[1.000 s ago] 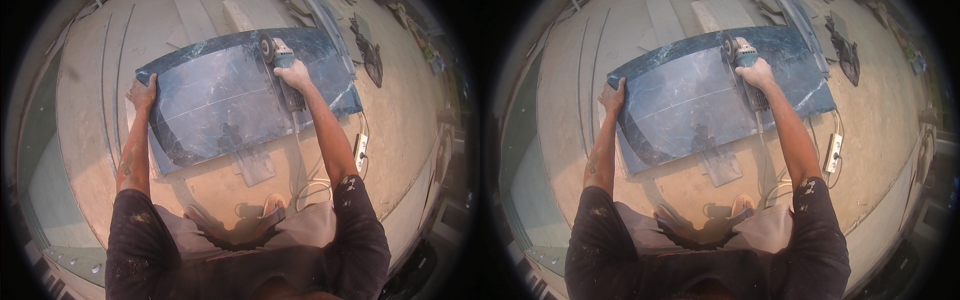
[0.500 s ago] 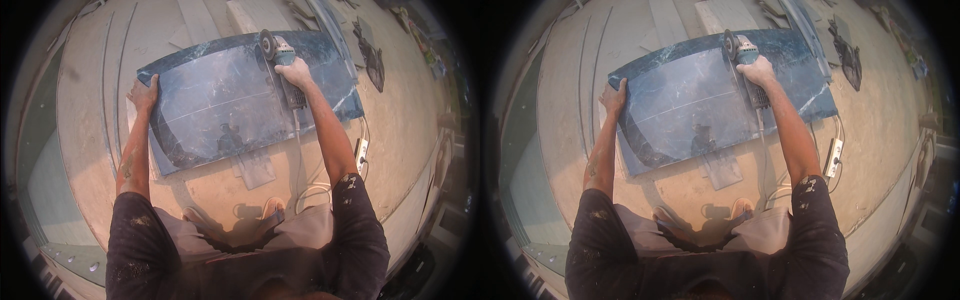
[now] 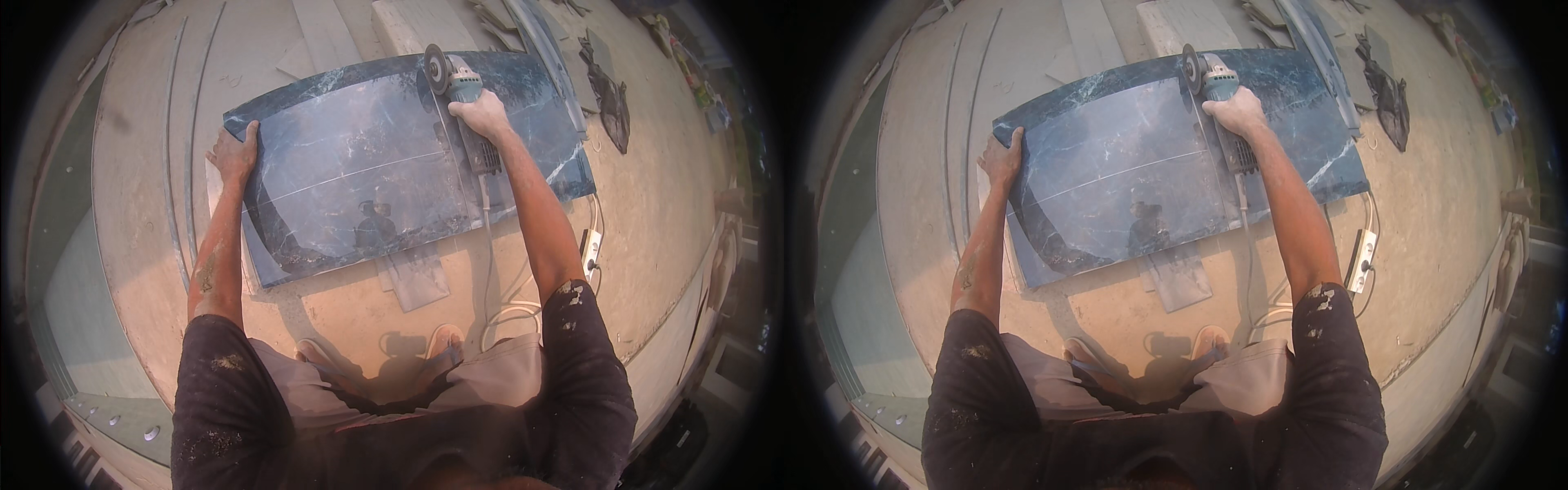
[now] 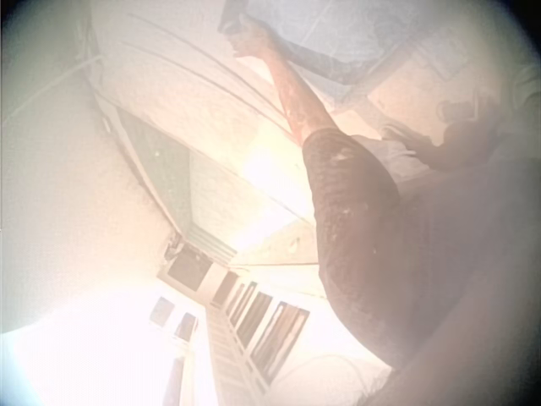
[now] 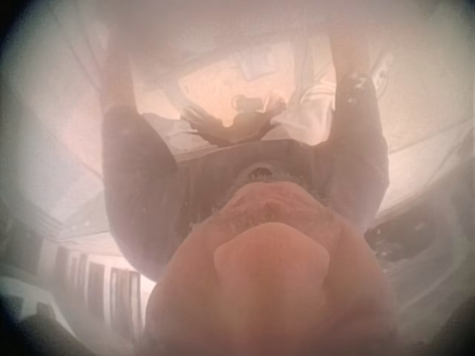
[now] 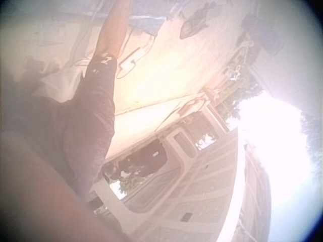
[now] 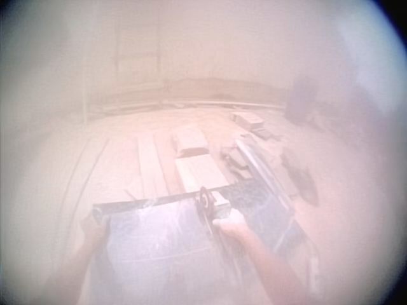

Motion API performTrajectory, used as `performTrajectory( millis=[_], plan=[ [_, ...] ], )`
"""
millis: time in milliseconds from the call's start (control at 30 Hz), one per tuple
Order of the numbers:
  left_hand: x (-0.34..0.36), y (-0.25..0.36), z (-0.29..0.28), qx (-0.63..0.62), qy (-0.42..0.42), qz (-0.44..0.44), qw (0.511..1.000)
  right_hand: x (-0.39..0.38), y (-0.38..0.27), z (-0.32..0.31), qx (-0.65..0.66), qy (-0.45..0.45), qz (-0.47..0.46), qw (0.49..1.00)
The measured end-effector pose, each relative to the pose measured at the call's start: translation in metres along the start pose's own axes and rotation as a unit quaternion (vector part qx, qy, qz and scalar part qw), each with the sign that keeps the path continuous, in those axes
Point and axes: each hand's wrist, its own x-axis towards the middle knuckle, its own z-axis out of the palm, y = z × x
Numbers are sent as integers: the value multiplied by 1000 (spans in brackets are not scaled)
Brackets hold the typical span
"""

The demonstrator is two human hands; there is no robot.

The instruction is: The person carries a large tile to a workspace and uses an angle grinder to cut a straight line across its surface.

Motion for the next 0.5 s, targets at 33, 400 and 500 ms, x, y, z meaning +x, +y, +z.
performTrajectory(
  millis=[33, 400, 500],
  plan=[
    [0, 1, 0, 0, 1, 1, 1000, 4, 2, 0, -5, 4, 0, 1000],
    [1, -1, 1, 0, 1, 2, 1000, 22, -4, 4, -10, 7, 5, 1000],
    [1, -3, 1, 2, 0, 0, 1000, 24, -7, 5, -11, 4, 3, 1000]
  ],
)
